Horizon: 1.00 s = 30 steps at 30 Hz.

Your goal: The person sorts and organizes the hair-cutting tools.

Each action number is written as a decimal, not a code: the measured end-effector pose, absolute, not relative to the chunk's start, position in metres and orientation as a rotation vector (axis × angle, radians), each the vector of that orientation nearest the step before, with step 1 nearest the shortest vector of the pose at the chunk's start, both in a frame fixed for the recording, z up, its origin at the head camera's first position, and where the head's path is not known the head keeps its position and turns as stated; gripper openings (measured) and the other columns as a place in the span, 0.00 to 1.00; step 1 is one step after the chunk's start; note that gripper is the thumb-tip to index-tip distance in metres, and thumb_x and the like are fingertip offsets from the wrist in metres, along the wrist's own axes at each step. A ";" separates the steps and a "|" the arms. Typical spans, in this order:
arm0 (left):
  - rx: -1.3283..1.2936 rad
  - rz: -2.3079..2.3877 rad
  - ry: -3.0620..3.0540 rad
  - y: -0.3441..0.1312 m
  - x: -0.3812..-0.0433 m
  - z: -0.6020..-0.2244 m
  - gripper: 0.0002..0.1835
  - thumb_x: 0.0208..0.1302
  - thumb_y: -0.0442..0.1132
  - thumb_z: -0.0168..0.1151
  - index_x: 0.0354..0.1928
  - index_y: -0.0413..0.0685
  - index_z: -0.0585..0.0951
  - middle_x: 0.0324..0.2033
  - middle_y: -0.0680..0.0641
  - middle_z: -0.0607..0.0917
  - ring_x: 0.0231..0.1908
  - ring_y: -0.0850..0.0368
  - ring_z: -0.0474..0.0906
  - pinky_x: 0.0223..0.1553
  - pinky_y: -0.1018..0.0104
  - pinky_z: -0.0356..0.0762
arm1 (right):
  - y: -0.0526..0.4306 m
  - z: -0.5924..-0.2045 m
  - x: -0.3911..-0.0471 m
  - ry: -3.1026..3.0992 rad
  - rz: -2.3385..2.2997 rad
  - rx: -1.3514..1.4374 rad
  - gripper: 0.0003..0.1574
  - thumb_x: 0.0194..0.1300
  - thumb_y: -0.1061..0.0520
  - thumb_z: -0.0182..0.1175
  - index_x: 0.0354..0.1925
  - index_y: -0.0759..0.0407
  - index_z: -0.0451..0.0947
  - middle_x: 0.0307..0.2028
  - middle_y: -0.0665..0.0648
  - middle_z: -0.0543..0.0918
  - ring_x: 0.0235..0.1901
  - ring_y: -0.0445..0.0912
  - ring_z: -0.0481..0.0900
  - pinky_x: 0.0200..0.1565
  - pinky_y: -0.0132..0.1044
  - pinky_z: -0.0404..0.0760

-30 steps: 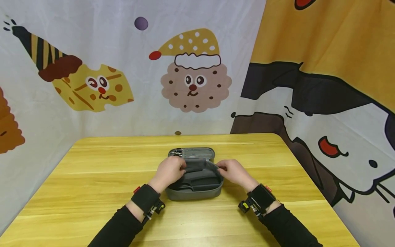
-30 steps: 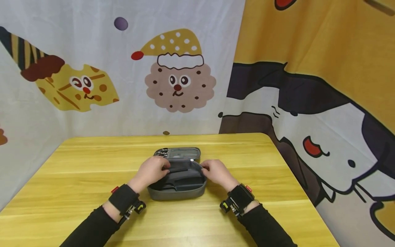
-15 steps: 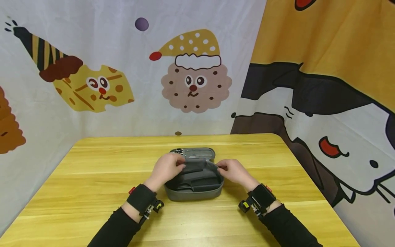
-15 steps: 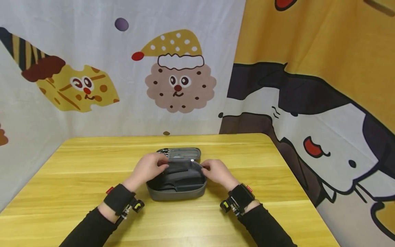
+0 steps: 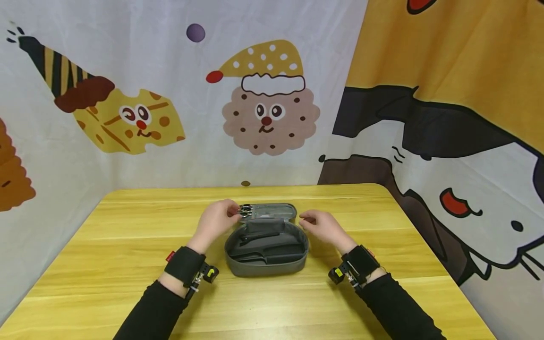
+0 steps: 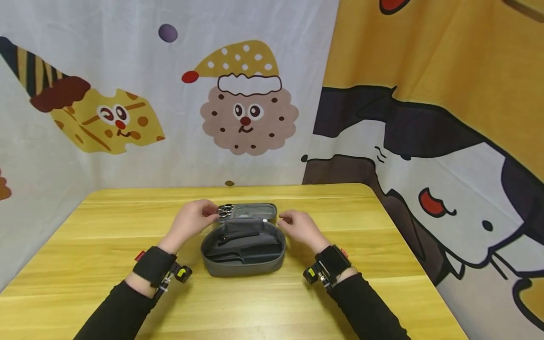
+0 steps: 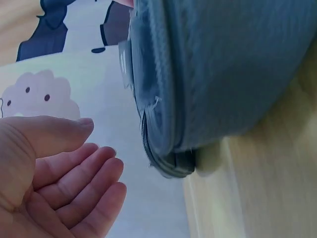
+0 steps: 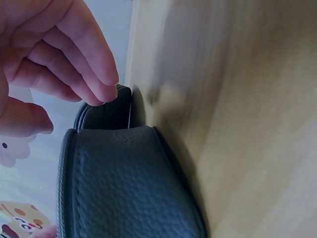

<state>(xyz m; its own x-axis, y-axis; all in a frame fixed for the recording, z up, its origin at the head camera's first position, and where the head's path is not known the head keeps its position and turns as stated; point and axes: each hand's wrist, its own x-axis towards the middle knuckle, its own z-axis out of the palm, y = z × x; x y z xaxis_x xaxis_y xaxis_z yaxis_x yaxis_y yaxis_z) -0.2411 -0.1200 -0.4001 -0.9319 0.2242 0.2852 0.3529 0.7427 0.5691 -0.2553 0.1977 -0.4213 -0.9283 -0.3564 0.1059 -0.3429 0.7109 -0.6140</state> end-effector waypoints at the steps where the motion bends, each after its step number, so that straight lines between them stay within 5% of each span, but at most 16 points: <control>1: -0.446 -0.959 -2.751 -0.121 -0.243 -0.400 0.13 0.63 0.35 0.69 0.48 0.36 0.83 0.38 0.42 0.86 0.39 0.47 0.82 0.42 0.54 0.80 | 0.198 -0.421 -0.257 2.880 -1.040 -0.578 0.20 0.71 0.56 0.60 0.54 0.68 0.80 0.41 0.57 0.85 0.41 0.50 0.83 0.43 0.44 0.82; 16: -0.388 -1.019 -2.847 -0.141 -0.263 -0.408 0.20 0.64 0.40 0.68 0.51 0.30 0.82 0.38 0.39 0.86 0.40 0.43 0.82 0.44 0.50 0.80 | 0.201 -0.424 -0.285 2.671 -1.230 -0.375 0.26 0.75 0.55 0.56 0.61 0.73 0.73 0.46 0.66 0.84 0.44 0.56 0.83 0.46 0.45 0.83; 24: -0.292 -1.306 -2.937 -0.147 -0.271 -0.415 0.24 0.67 0.41 0.66 0.58 0.28 0.78 0.48 0.33 0.83 0.45 0.42 0.82 0.48 0.51 0.80 | 0.200 -0.431 -0.297 2.593 -1.313 -0.356 0.23 0.74 0.54 0.57 0.55 0.72 0.78 0.40 0.65 0.85 0.40 0.54 0.83 0.43 0.41 0.83; 30: -0.193 -1.525 -2.961 -0.151 -0.278 -0.423 0.21 0.68 0.39 0.65 0.55 0.28 0.79 0.43 0.35 0.85 0.41 0.43 0.84 0.47 0.52 0.81 | 0.199 -0.439 -0.302 2.454 -1.417 -0.316 0.22 0.76 0.53 0.55 0.51 0.73 0.79 0.36 0.62 0.83 0.34 0.48 0.79 0.36 0.37 0.80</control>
<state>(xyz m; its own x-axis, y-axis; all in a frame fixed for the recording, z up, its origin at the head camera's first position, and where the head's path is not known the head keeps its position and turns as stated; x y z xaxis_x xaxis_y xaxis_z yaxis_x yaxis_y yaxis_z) -0.2778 -0.1511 -0.4227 -0.9744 0.1905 -0.1195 0.0134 0.5797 0.8148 -0.3023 0.1990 -0.4389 -0.9343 -0.3286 -0.1384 -0.0444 0.4922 -0.8693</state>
